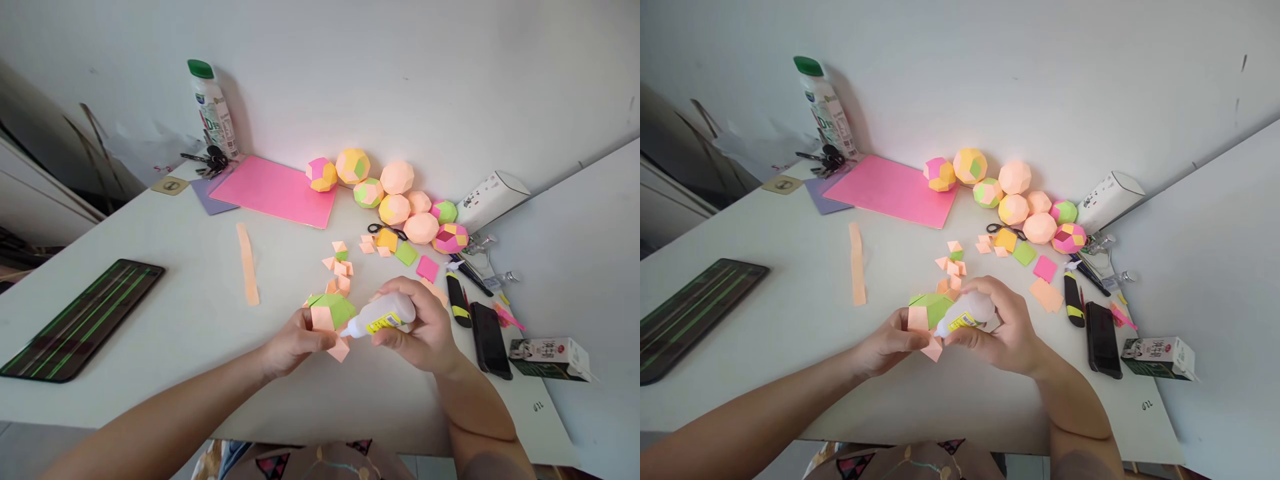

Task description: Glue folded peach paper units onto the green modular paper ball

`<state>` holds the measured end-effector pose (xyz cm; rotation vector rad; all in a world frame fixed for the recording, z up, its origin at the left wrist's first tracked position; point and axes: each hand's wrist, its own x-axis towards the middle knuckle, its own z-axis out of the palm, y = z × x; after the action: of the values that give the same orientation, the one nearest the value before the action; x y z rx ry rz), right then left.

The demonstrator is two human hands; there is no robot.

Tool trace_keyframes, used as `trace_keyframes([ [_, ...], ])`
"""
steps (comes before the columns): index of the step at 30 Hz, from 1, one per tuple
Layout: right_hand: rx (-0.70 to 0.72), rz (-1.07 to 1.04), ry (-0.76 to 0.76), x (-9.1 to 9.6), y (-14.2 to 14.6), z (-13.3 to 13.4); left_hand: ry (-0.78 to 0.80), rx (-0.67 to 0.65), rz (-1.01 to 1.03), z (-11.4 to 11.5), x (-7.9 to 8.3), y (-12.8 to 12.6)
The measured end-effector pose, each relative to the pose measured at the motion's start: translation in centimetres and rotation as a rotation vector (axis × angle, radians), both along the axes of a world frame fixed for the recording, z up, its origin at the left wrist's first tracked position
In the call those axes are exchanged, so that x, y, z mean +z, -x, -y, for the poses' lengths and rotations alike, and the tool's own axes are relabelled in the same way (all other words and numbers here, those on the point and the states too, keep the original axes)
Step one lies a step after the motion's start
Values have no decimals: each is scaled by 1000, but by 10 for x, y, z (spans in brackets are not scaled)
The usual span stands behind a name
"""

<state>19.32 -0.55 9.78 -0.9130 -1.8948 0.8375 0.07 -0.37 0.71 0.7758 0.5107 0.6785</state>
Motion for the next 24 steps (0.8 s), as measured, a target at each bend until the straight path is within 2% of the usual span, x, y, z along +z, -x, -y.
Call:
trace_keyframes([
  [15,-42,65,-9,1,1,0,-9,-3,-38,1,-1,0],
  [24,-81,18,-18,1,2,1,-17,15,-25,2,-2,1],
])
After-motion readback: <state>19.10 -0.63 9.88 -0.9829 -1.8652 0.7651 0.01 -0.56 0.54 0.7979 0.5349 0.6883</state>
